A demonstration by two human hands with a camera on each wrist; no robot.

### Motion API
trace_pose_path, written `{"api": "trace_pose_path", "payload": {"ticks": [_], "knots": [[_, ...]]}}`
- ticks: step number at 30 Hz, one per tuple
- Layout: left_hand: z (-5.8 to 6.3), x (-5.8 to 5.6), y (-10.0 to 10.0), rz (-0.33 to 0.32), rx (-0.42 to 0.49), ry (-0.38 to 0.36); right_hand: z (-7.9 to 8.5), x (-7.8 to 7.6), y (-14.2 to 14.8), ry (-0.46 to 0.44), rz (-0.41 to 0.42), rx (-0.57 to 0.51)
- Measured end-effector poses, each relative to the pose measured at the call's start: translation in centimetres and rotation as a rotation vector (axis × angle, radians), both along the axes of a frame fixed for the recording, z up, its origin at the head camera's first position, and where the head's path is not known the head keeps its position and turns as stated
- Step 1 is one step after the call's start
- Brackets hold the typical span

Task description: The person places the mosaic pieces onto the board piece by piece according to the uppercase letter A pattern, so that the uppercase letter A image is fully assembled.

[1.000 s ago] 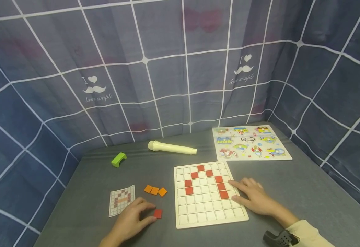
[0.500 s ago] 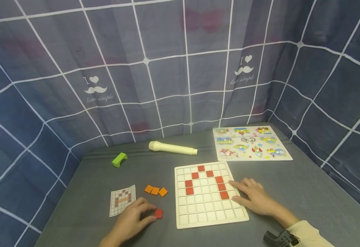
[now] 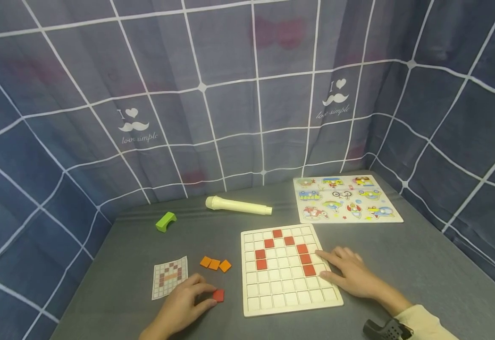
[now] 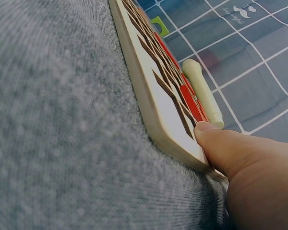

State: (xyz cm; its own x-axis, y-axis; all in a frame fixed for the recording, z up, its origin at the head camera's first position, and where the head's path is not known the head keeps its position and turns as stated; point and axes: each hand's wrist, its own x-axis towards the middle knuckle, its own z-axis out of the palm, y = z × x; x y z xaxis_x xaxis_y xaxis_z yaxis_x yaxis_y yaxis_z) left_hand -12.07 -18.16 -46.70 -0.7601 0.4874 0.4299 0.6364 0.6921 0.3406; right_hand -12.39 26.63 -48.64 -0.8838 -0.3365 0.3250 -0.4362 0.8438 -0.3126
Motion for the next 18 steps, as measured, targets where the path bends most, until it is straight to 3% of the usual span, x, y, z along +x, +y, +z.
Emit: {"api": "trace_pose_path", "payload": {"ticks": [11,18], "knots": [[0.5,-0.5,0.5,-0.003,0.01,0.042,-0.1,0.1,0.0,-0.01,-0.004,0.004],[1.1,-0.9,1.9,0.017,-0.017,0.004,0.1,-0.1,0.1,-0.026,-0.006,0.006]]}}
